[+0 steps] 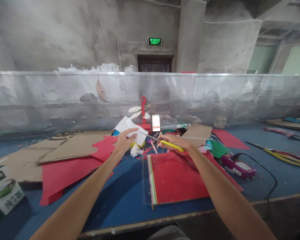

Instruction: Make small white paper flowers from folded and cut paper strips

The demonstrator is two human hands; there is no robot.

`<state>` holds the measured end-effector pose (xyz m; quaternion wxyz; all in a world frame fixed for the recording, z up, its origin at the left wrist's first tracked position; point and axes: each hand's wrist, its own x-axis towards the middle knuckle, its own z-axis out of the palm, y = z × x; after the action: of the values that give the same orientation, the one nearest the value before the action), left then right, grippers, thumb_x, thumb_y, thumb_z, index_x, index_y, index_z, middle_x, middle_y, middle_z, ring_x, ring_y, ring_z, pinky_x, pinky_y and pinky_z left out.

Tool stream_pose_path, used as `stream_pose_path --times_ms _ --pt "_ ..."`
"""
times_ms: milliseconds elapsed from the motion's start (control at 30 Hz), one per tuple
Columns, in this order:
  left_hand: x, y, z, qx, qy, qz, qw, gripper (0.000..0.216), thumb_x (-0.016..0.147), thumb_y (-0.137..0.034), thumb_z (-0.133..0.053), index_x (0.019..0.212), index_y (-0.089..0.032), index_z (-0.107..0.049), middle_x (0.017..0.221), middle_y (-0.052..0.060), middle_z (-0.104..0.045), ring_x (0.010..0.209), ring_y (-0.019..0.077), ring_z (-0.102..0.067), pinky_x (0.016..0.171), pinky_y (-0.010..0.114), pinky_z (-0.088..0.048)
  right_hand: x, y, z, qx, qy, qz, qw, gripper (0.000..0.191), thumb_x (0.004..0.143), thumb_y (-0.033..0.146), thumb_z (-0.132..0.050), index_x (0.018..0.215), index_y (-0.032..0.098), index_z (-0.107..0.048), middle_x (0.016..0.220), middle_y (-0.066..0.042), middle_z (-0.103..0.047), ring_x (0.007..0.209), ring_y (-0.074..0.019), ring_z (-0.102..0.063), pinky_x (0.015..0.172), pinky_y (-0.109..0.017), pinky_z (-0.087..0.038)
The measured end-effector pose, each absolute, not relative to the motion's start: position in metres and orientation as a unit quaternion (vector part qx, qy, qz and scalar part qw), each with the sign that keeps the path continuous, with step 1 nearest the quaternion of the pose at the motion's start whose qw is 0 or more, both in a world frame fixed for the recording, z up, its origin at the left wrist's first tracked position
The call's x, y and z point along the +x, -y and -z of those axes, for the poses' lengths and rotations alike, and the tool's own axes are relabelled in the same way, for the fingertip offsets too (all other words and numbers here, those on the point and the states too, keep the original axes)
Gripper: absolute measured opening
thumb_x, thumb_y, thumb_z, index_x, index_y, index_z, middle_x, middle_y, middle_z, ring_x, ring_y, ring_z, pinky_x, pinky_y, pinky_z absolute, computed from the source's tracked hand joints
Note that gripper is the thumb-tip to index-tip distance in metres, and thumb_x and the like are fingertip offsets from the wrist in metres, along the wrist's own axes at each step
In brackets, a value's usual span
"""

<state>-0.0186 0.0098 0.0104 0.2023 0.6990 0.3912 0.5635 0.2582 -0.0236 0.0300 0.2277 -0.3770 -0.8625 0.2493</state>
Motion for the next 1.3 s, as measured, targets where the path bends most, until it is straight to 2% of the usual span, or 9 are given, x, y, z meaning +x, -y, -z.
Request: stream_pose_path --times_ms 367,567,800,933,1067,1300 --pt "-0.016 -0.0112 -0.0102 0.691 -0.384 -0.582 0.193 0.051 0.072 -0.038 -0.071 0.117 -0.014 -0.069 0.105 0.009 -0.071 0.069 0.0155 -0.062 0.061 0.024 -0.049 0.2585 0.0254 -0.0327 -0.37 0.878 -0.228 0.203 0.043 0.089 0.059 -0.052 0.108 0.021 -0.056 0.087 -0.004 -0.057 0.073 -0.0158 -0.05 0.062 -0.026 -0.039" --pt "-0.0169 -0.0155 -0.0061 0.717 -0.372 -0.566 0.165 0.051 0.077 -0.038 -0.067 0.123 -0.016 -0.065 0.114 0.009 -0.069 0.088 0.0204 -0.065 0.074 0.028 -0.052 0.2573 0.0323 -0.036 -0.359 0.881 -0.251 0.177 0.046 0.091 0.062 -0.046 0.112 0.022 -0.051 0.085 -0.001 -0.052 0.07 -0.014 -0.046 0.06 -0.024 -0.038" --pt "-0.0161 -0.0153 -0.0022 0.734 -0.372 -0.547 0.155 0.05 0.081 -0.036 -0.065 0.127 -0.018 -0.062 0.115 0.008 -0.068 0.074 0.0161 -0.062 0.063 0.026 -0.05 0.2591 0.0259 -0.0284 -0.354 0.886 -0.249 0.167 0.045 0.094 0.061 -0.041 0.115 0.022 -0.049 0.092 -0.003 -0.054 0.074 -0.0143 -0.049 0.065 -0.025 -0.04" --pt "-0.0144 -0.0118 -0.0035 0.746 -0.373 -0.535 0.132 0.051 0.082 -0.036 -0.065 0.129 -0.018 -0.061 0.113 0.008 -0.069 0.09 0.0205 -0.064 0.077 0.028 -0.052 0.2558 0.0259 -0.0289 -0.359 0.888 -0.231 0.17 0.045 0.093 0.061 -0.043 0.115 0.021 -0.049 0.094 -0.004 -0.055 0.074 -0.0149 -0.048 0.067 -0.027 -0.04" --pt "-0.0121 -0.0107 -0.0047 0.747 -0.36 -0.548 0.114 0.044 0.087 -0.04 -0.059 0.125 -0.019 -0.064 0.124 0.008 -0.066 0.106 0.0227 -0.061 0.088 0.03 -0.049 0.2511 0.0303 -0.0329 -0.364 0.885 -0.237 0.169 0.044 0.095 0.059 -0.041 0.113 0.02 -0.049 0.093 -0.004 -0.054 0.073 -0.0151 -0.047 0.066 -0.027 -0.04" --pt "-0.0147 -0.0139 -0.0051 0.712 -0.368 -0.579 0.148 0.04 0.085 -0.04 -0.061 0.117 -0.018 -0.069 0.115 0.008 -0.071 0.093 0.0217 -0.066 0.079 0.029 -0.051 0.2515 0.0339 -0.0334 -0.37 0.874 -0.253 0.186 0.043 0.093 0.058 -0.046 0.116 0.022 -0.05 0.102 -0.005 -0.055 0.081 -0.0161 -0.05 0.071 -0.028 -0.044"
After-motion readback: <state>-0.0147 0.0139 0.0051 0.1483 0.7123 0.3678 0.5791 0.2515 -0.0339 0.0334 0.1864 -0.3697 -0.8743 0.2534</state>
